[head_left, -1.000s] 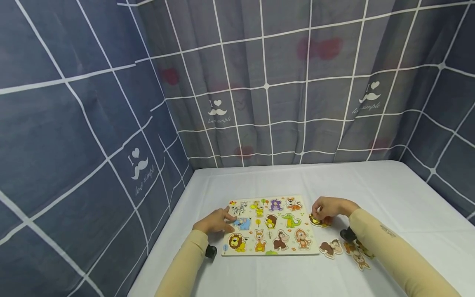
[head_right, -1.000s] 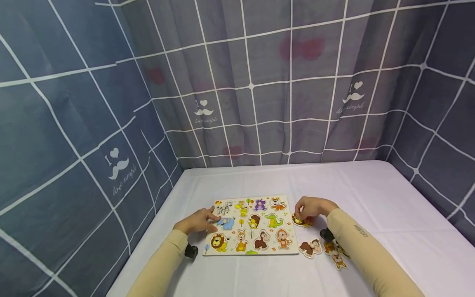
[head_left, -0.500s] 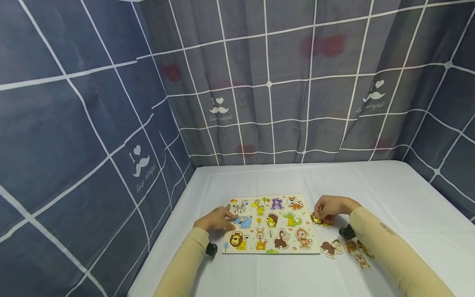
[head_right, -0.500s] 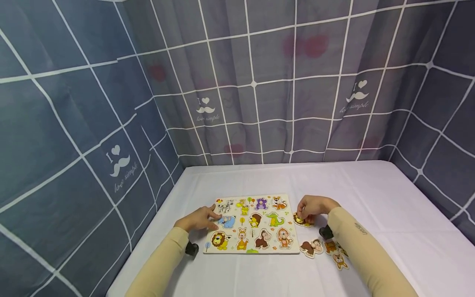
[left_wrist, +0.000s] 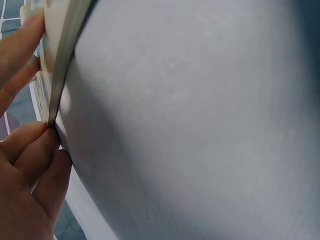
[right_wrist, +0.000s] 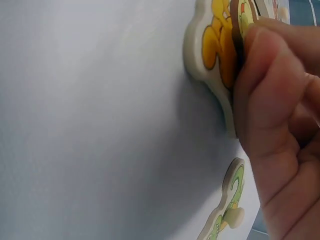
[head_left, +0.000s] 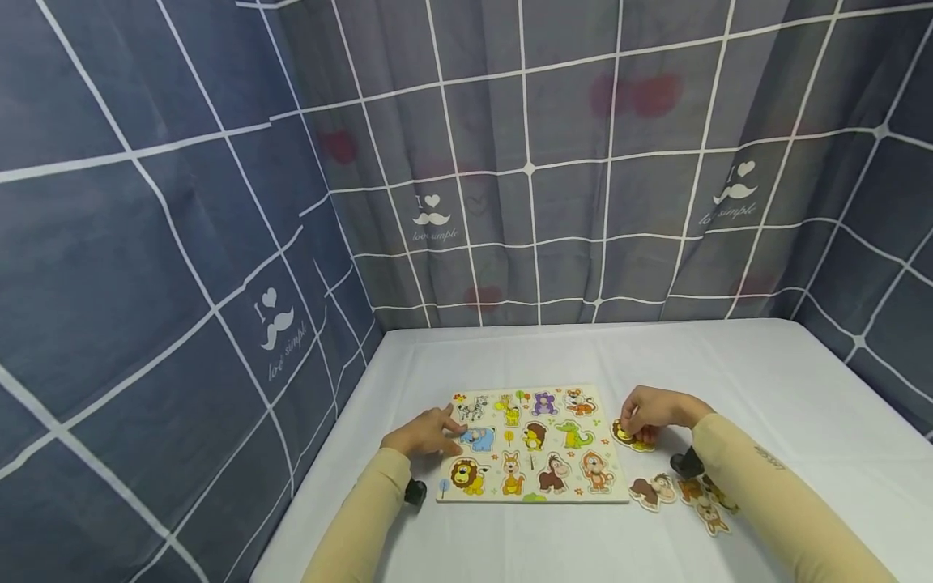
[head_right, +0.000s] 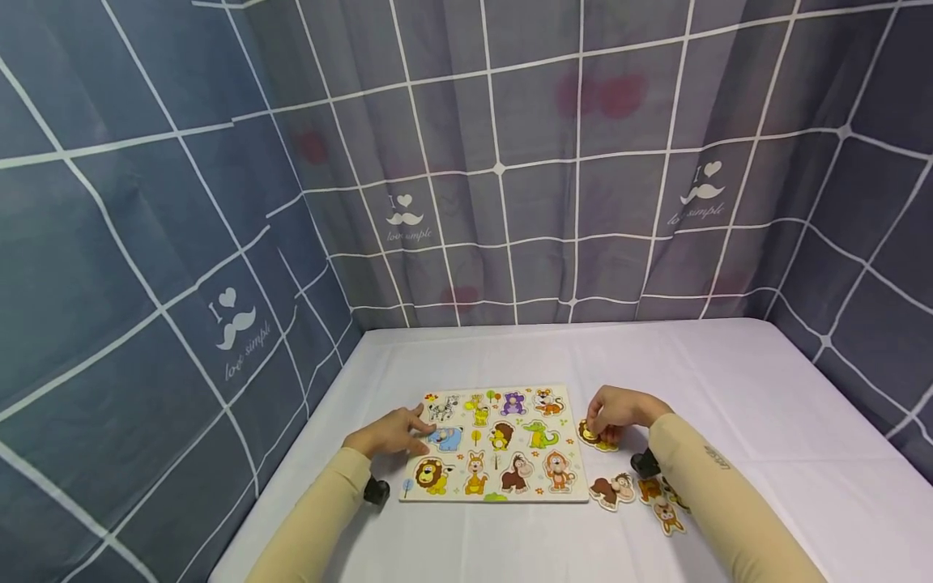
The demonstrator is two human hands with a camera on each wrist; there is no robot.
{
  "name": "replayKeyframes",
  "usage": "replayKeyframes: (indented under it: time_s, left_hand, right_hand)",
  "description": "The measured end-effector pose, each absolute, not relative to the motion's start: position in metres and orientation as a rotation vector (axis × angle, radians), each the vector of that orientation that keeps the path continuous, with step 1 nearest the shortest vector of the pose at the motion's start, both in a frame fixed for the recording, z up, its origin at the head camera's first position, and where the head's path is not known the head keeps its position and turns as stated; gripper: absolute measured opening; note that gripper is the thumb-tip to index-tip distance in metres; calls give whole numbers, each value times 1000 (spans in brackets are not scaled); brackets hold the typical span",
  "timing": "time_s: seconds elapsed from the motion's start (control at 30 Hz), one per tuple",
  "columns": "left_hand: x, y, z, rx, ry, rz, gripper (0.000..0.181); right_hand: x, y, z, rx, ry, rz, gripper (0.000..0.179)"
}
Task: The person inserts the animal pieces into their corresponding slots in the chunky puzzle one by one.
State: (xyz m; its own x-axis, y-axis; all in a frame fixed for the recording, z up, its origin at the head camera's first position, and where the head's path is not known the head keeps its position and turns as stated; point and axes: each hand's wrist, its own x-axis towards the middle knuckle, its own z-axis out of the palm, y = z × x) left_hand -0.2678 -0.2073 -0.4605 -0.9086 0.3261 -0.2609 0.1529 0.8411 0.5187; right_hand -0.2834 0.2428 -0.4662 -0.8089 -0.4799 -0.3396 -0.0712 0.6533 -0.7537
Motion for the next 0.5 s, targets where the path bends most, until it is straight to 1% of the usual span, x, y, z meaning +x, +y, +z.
replayKeyframes:
  time_s: [0.27, 0.5]
  left_hand:
    - [-268, -208, -461, 356, 2679, 719, 49]
    - [-266, -208, -460, 337, 2680, 729, 49]
  right_hand:
    - [-282, 246, -468, -385, 2361, -1076, 4]
    - [-280, 248, -470, -399, 2357, -1126, 6]
